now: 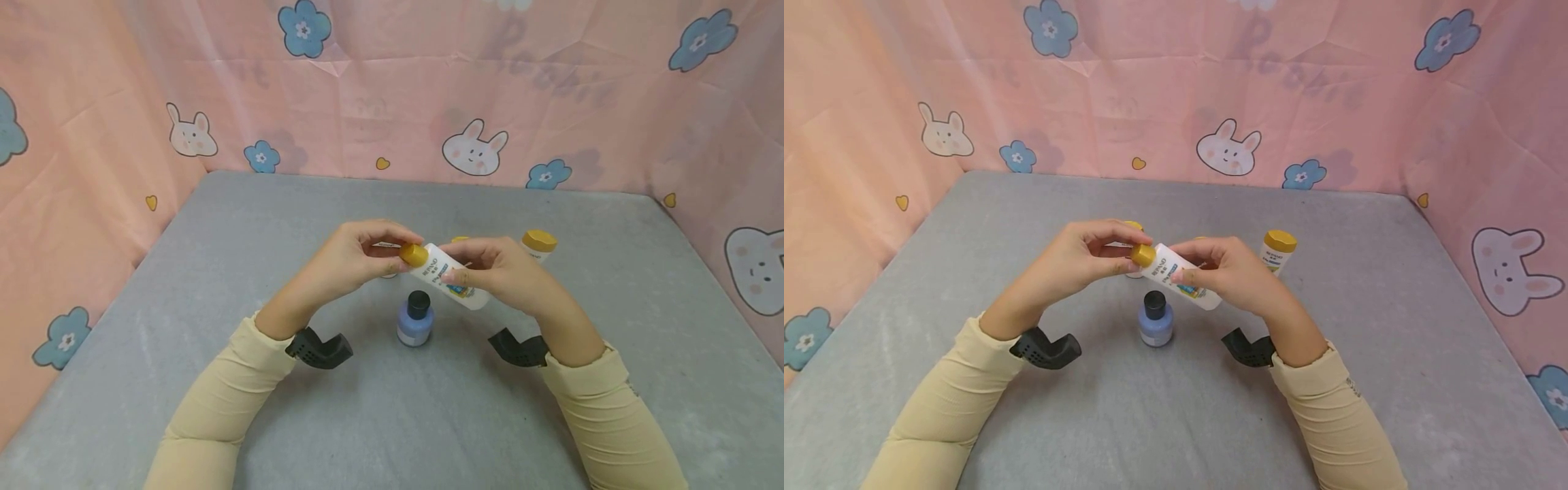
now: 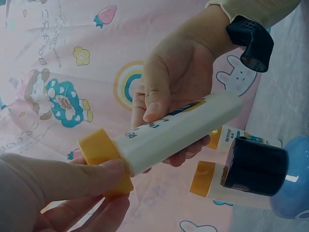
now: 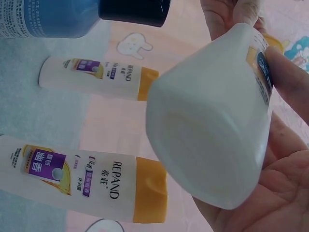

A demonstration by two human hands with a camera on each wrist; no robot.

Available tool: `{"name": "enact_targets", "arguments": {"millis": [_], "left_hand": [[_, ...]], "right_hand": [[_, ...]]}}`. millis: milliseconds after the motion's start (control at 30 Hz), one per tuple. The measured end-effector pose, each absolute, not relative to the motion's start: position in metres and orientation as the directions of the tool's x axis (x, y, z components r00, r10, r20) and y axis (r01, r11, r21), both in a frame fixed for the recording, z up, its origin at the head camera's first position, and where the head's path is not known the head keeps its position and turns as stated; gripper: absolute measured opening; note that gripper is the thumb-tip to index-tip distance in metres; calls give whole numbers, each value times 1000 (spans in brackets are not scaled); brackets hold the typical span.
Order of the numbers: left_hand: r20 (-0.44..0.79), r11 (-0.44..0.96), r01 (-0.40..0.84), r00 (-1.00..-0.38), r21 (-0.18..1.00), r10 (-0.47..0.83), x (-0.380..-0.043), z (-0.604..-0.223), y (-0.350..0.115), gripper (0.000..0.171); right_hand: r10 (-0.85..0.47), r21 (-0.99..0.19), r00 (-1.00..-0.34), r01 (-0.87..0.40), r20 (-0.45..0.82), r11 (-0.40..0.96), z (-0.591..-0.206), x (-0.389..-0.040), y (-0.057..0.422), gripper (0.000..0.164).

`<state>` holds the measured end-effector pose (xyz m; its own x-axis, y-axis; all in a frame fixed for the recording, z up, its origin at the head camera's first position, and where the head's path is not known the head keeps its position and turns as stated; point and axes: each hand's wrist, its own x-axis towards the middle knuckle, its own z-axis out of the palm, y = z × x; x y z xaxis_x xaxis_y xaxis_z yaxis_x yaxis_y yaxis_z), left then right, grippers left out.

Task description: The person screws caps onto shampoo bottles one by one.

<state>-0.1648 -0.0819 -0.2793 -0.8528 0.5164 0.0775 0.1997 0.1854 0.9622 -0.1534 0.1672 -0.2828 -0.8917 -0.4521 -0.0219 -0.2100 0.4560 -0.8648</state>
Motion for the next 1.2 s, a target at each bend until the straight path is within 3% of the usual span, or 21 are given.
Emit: {"name": "enact_targets", "arguments": {"millis": [133, 267, 367, 533, 700, 1200], "left_hand": [[82, 173, 204, -840, 963, 536, -166, -279, -82, 35], [76, 177, 203, -835, 963, 545, -167, -277, -84, 53], [41, 202, 163, -865, 966, 500, -167, -275, -86, 63], [-58, 270, 58, -913, 961, 404, -167, -275, -83, 48], [-75, 306, 50, -921, 951, 383, -166, -276, -80, 34], [-41, 198, 59, -886, 978, 462, -164, -276, -82, 40]], "right_hand": [[-450, -864, -893, -209, -24, 459, -283, -153, 167, 34], [-436, -864, -900, -197, -28, 463, -282, -153, 167, 34], [-418, -868, -908, -182, -32, 461, -282, -153, 167, 34], [-421, -869, -907, -197, -14, 453, -284, -154, 167, 34], [-441, -867, -898, -224, 6, 446, -285, -154, 167, 33], [-439, -856, -899, -230, 4, 464, -279, -150, 167, 34]]}}
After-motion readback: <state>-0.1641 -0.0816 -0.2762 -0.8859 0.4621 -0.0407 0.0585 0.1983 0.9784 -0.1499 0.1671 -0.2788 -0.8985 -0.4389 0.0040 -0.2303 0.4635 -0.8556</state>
